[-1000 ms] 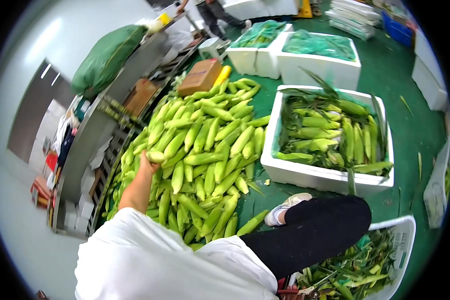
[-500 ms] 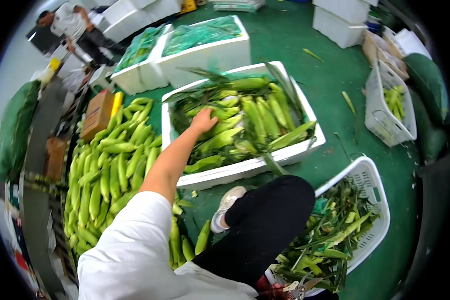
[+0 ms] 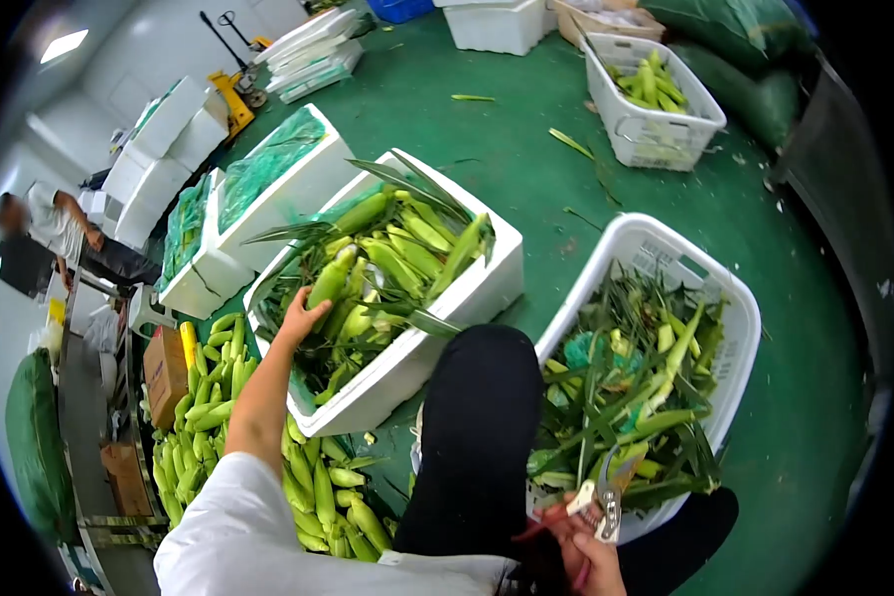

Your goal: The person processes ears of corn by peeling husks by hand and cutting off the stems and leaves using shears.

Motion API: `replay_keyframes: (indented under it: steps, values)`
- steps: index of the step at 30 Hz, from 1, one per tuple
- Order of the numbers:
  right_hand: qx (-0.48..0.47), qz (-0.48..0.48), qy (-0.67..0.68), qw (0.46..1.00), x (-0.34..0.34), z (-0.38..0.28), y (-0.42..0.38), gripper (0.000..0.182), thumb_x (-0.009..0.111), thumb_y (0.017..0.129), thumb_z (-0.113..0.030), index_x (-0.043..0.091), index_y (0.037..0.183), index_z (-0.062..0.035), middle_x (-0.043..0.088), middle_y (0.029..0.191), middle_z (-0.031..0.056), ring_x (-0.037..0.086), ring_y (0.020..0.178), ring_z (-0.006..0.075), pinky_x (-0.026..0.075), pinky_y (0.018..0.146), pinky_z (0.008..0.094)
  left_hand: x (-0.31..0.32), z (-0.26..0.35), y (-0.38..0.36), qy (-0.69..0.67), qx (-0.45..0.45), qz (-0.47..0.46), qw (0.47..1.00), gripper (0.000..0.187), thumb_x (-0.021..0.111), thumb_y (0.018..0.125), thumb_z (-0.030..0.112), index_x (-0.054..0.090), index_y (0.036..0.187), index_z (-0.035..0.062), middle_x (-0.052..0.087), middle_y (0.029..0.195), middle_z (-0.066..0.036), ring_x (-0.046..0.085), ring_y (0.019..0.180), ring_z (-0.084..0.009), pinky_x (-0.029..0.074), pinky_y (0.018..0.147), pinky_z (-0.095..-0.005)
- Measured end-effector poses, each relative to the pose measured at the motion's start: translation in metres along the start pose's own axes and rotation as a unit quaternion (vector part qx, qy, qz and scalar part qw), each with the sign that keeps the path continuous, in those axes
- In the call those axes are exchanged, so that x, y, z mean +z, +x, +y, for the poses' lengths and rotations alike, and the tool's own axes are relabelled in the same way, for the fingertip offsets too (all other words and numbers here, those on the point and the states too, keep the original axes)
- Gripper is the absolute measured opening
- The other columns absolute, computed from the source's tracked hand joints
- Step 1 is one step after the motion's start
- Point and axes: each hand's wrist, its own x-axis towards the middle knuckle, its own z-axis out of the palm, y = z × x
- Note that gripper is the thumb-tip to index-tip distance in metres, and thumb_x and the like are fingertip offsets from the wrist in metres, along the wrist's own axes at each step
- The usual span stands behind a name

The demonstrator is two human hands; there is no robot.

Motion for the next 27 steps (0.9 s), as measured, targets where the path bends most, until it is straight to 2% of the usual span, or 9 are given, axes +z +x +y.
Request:
replay_keyframes:
  steps: [4, 6, 9, 14, 17, 21, 24, 25, 27]
  values:
    - [-0.090, 0.003, -0.105, 0.990, 0.008, -0.016, 0.008, 0.072, 0.066, 0.083, -0.029, 0.037, 0.143, -0.0006, 0.056, 0.124, 0.0142, 0.053, 0.120, 0.0275, 0.037, 0.108, 0.0431, 0.000, 0.150, -0.093, -0.097, 0.140, -0.111, 0.979, 0.068, 0.081, 0.079, 0.035, 0.052, 0.133, 0.0058, 0.059, 0.128, -0.016, 0.057, 0.116, -0.0268, 0.045, 0.098, -0.0373]
    - [-0.063, -0.001, -0.236, 0.970, 0.006, -0.026, 0.015, 0.079, 0.072, 0.080, -0.027, 0.036, 0.146, -0.0021, 0.055, 0.126, 0.0118, 0.051, 0.122, 0.0244, 0.038, 0.105, 0.0384, 0.003, 0.240, -0.149, -0.029, 0.243, -0.146, 0.959, 0.068, 0.081, 0.077, 0.033, 0.053, 0.133, 0.0059, 0.059, 0.124, -0.015, 0.058, 0.114, -0.0292, 0.046, 0.097, -0.0378]
    - [-0.177, 0.007, -0.470, 0.865, 0.006, -0.039, 0.032, 0.082, 0.080, 0.074, -0.028, 0.040, 0.142, -0.0031, 0.050, 0.128, 0.0161, 0.050, 0.119, 0.0313, 0.037, 0.104, 0.0431, 0.018, 0.347, -0.223, 0.043, 0.285, -0.179, 0.941, 0.070, 0.080, 0.075, 0.038, 0.054, 0.131, 0.0049, 0.059, 0.115, -0.016, 0.060, 0.108, -0.0341, 0.047, 0.094, -0.0393]
    - [-0.319, 0.090, -0.569, 0.753, 0.006, -0.071, 0.023, 0.083, 0.082, 0.068, -0.030, 0.044, 0.137, -0.0034, 0.049, 0.123, 0.0178, 0.049, 0.116, 0.0364, 0.036, 0.102, 0.0455, 0.066, 0.395, -0.264, 0.004, 0.329, -0.359, 0.873, 0.057, 0.071, 0.088, 0.037, 0.052, 0.133, 0.0069, 0.062, 0.114, -0.018, 0.062, 0.102, -0.0393, 0.050, 0.089, -0.0405]
    - [-0.322, 0.106, -0.569, 0.750, -0.027, -0.066, 0.016, 0.082, 0.082, 0.068, -0.029, 0.044, 0.135, -0.0006, 0.049, 0.122, 0.0191, 0.050, 0.115, 0.0376, 0.038, 0.100, 0.0451, 0.102, 0.392, -0.262, -0.045, 0.247, -0.532, 0.809, 0.054, 0.059, 0.097, 0.039, 0.048, 0.135, 0.0016, 0.065, 0.108, -0.013, 0.065, 0.097, -0.0272, 0.051, 0.086, -0.0358]
    - [-0.218, 0.111, -0.500, 0.831, -0.069, -0.039, 0.013, 0.066, 0.080, 0.071, -0.022, 0.049, 0.125, -0.0010, 0.061, 0.105, 0.0190, 0.063, 0.094, 0.0358, 0.050, 0.085, 0.0398, 0.131, 0.403, -0.266, -0.043, 0.048, -0.664, 0.745, 0.056, 0.052, 0.101, 0.046, 0.050, 0.131, -0.0007, 0.064, 0.097, -0.011, 0.066, 0.077, -0.0175, 0.054, 0.071, -0.0312]
    - [-0.138, 0.087, -0.381, 0.910, -0.111, 0.004, 0.014, 0.035, 0.076, 0.080, -0.017, 0.054, 0.103, -0.0020, 0.060, 0.076, 0.0071, 0.060, 0.064, 0.0175, 0.049, 0.058, 0.0319, 0.151, 0.400, -0.266, 0.004, -0.052, -0.710, 0.702, 0.061, 0.046, 0.101, 0.052, 0.047, 0.133, -0.0006, 0.063, 0.095, -0.011, 0.067, 0.069, -0.0184, 0.056, 0.065, -0.0292]
    - [-0.016, 0.095, -0.235, 0.967, -0.105, -0.009, -0.001, 0.025, 0.073, 0.085, -0.016, 0.053, 0.093, -0.0033, 0.056, 0.068, 0.0018, 0.054, 0.055, 0.0110, 0.044, 0.049, 0.0277, 0.152, 0.404, -0.264, 0.003, -0.073, -0.716, 0.694, 0.069, 0.049, 0.098, 0.057, 0.044, 0.134, -0.0016, 0.061, 0.095, -0.011, 0.066, 0.069, -0.0176, 0.055, 0.064, -0.0284]
    - [0.008, 0.109, -0.119, 0.987, -0.117, -0.017, -0.022, 0.022, 0.070, 0.087, -0.014, 0.052, 0.094, -0.0042, 0.057, 0.070, 0.0019, 0.055, 0.056, 0.0099, 0.047, 0.050, 0.0270, 0.151, 0.406, -0.254, -0.011, -0.100, -0.730, 0.676, 0.087, 0.061, 0.087, 0.065, 0.036, 0.138, -0.0019, 0.058, 0.099, -0.011, 0.066, 0.072, -0.0159, 0.056, 0.064, -0.0272]
